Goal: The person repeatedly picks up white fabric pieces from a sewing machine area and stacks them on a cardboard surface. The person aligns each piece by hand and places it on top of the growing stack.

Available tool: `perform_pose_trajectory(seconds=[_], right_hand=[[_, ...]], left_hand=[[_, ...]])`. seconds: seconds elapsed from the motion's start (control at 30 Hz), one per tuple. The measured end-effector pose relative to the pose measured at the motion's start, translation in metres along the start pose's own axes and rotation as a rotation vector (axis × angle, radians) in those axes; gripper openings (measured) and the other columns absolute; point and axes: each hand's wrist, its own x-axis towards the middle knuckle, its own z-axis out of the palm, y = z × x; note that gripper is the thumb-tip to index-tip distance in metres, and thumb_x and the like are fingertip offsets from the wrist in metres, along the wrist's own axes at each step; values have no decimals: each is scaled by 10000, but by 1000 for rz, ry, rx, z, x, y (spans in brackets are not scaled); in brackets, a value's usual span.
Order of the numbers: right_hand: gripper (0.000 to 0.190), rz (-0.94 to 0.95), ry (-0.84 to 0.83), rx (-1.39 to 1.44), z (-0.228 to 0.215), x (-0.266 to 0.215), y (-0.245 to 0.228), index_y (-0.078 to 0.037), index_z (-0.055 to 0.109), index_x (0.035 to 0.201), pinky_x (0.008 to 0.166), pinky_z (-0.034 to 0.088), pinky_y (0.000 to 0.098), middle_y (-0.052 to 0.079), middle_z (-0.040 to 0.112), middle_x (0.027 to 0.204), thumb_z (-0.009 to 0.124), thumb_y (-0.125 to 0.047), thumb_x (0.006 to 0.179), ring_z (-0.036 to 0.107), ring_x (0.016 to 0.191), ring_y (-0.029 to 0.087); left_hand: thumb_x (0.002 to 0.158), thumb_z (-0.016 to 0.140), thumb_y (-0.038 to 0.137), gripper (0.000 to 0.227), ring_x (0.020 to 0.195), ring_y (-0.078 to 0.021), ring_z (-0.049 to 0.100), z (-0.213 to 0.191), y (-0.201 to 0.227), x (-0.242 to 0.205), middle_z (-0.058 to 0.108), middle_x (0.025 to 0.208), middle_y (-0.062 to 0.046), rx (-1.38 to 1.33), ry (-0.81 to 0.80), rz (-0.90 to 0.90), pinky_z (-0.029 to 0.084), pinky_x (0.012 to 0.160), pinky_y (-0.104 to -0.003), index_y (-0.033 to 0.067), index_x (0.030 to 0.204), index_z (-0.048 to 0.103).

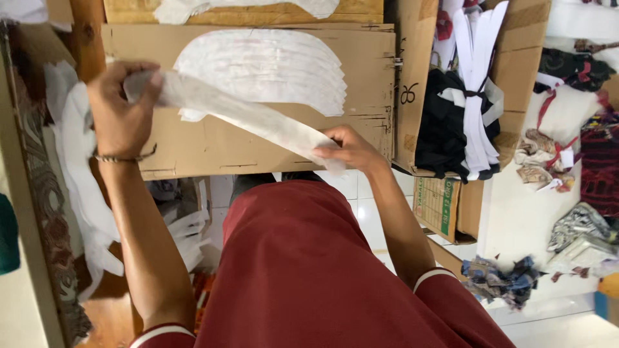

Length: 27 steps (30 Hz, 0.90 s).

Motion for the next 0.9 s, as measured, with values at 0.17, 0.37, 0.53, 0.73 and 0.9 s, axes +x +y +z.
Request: perform_pose_trajectory(seconds=[0.17,0.37,0.53,0.73,0.9], right_hand=[[301,51,2,94,-13,2,25,-8,744,1099,743,490,263,-10,715,918,767,-245,915,617,831,63],[279,191,49,99,-22,39,51,-20,692,1200,748,505,247,-22,693,961,719,-159,960,617,851,61],[210,326,218,81,-32,75,70,-35,679,1125,688,511,262,-15,700,908,705,-84,923,622,780,73],[161,188,330,37,-51,104,75,-22,683,1108,772,485,241,-2,704,950,697,-40,949,617,851,67],[147,237,397,-18,-52,128,82,-18,683,1083,762,492,250,5,700,930,701,-49,941,616,842,72]], left_hand=[[1002,733,33,120,876,-94,628,31,-96,-77,724,983,-52,-63,97,-378,526,766,-259,-27,1106,737],[959,742,18,73,826,-109,660,72,-168,-115,728,905,-71,-59,212,-454,539,753,-276,-27,1015,729],[934,730,22,64,772,-114,663,90,-197,-96,735,872,-86,-96,209,-578,541,708,-277,-14,985,715],[920,685,-19,61,826,-146,721,102,-210,-44,755,904,-96,-100,194,-501,570,773,-290,-12,977,704],[906,676,-33,79,815,-184,735,110,-215,-14,767,915,-106,-18,171,-519,569,727,-318,9,964,710]])
